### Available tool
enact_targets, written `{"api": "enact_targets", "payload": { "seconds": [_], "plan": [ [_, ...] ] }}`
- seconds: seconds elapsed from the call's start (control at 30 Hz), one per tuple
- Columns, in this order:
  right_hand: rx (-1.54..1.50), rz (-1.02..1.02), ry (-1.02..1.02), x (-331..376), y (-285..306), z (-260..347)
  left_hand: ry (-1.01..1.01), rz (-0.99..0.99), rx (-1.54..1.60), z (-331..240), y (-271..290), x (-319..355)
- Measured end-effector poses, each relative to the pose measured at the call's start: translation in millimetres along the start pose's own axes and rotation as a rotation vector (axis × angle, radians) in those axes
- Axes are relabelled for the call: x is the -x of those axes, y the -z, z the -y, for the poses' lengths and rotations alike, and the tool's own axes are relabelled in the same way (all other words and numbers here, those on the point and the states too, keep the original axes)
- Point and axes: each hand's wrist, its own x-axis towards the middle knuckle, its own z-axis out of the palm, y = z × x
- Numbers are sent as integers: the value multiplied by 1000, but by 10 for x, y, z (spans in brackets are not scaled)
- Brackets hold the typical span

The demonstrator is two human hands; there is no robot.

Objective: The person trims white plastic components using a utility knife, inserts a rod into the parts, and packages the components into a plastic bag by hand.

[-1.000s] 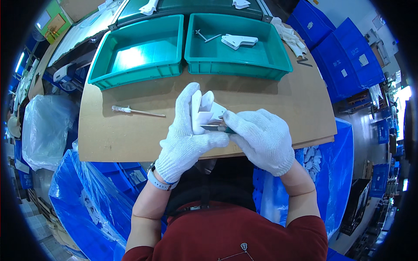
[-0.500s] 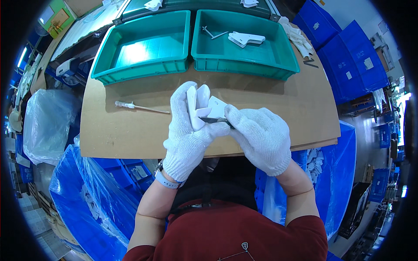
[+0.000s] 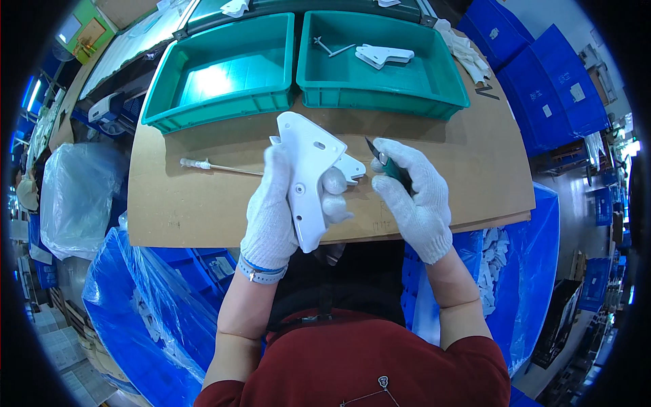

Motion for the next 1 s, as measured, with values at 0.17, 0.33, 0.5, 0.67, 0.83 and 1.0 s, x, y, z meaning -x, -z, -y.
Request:
{"api": "enact_targets", "payload": {
  "seconds": [0.17,0.33,0.5,0.67,0.83,1.0],
  "plan": [
    [85,-9,-16,-281,80,-221,-317,-118,-951,-40,119,-154],
    [503,-62,235,-975,338,-707,-474,-144,-2029,-151,157,-568],
    [794,45,163,-1721,368,-905,-450,22,-1980,-14,325,-631],
    [1121,349,-93,-2412,135,-1112,-451,64,-1835,-101,317,-460],
    [1294,371,-89,-2655,-18,-1570,-439,85,-1687,-203,280,-367],
    [1334,441,35,-2698,138,-1276,-482,7,-1586,-273,420,-299]
  ]
}}
